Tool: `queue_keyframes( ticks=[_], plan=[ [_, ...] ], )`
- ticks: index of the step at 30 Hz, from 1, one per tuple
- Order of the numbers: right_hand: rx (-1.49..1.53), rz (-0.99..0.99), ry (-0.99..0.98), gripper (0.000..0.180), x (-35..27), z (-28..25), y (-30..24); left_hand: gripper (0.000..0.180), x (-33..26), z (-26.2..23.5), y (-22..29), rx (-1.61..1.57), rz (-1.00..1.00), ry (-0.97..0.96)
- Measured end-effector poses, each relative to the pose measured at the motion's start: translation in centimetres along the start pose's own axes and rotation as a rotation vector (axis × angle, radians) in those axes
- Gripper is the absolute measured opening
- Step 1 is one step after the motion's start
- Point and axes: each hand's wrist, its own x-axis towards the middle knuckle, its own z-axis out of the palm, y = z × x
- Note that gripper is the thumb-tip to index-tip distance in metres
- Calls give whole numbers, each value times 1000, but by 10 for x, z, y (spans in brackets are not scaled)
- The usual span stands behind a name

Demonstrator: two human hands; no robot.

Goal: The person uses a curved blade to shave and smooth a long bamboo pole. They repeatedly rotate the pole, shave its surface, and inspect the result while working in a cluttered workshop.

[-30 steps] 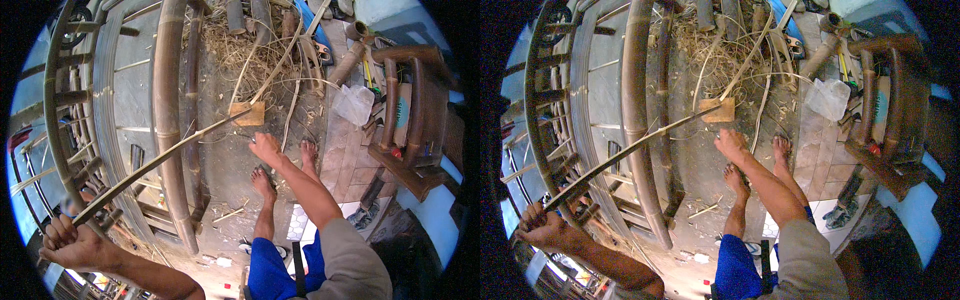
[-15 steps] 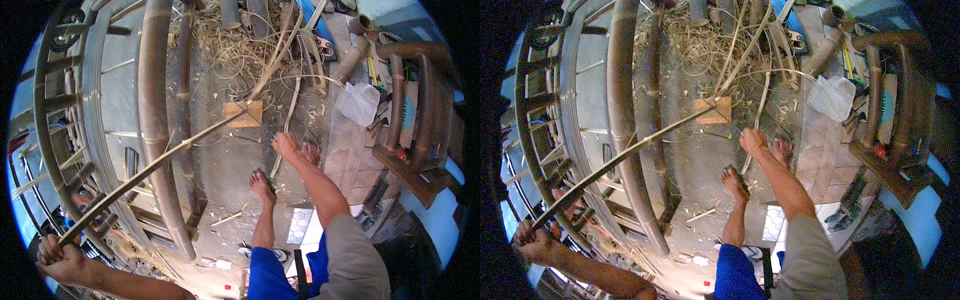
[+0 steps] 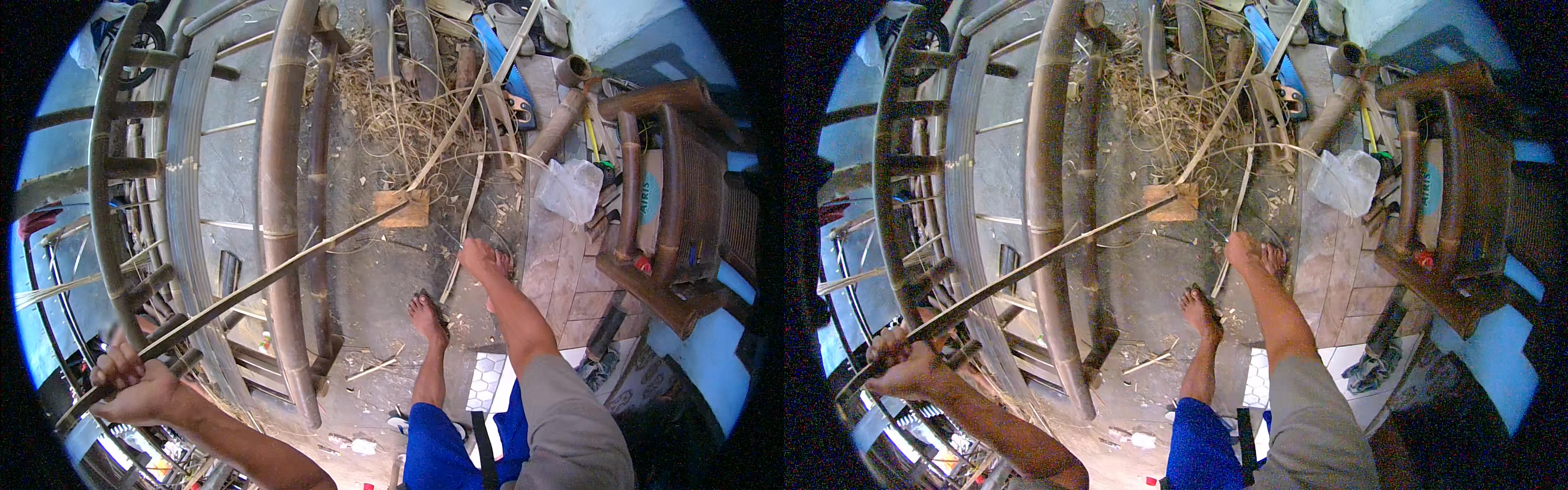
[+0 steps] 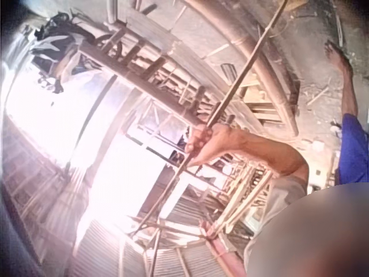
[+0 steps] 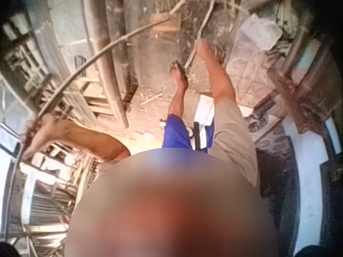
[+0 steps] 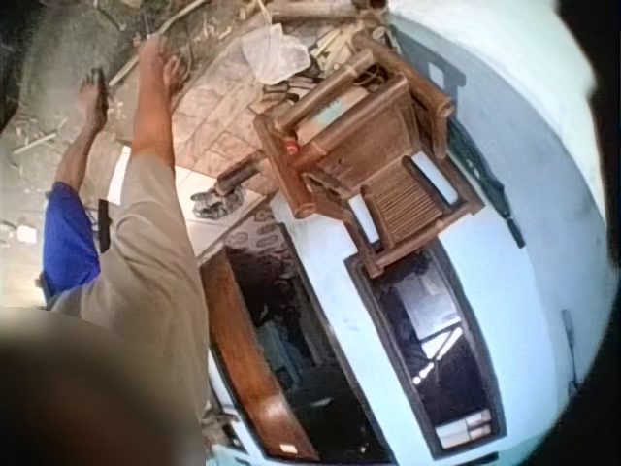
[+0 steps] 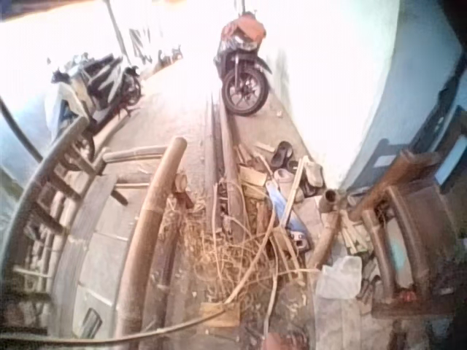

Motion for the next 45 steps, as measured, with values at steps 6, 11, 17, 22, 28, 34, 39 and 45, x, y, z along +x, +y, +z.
queue_keyframes(
  ticks=[6,11,17,22,28,34,39,45],
  plan=[
    [182,-102,-23,34,-44,-37,-26,59,-23,-6,8,-43,16,-32],
    [230,-362,25,37,-148,-117,-106,61,-65,13,21,-54,-18,-267],
    [580,-850,108,25,-242,-192,-202,55,-98,49,34,-58,-63,-262],
    [466,-529,77,26,-222,-185,-218,52,-92,50,34,54,-82,-145],
    [343,-829,107,31,-192,-149,-190,39,-83,45,26,-40,-84,-160],
    [353,-515,37,34,-136,-108,-176,51,-65,41,17,91,6,-115],
    [373,-458,106,32,-114,-88,-180,50,-54,30,6,186,51,29],
    [316,-734,-17,33,-97,-96,-176,51,-37,15,-3,45,87,55]
  ],
)
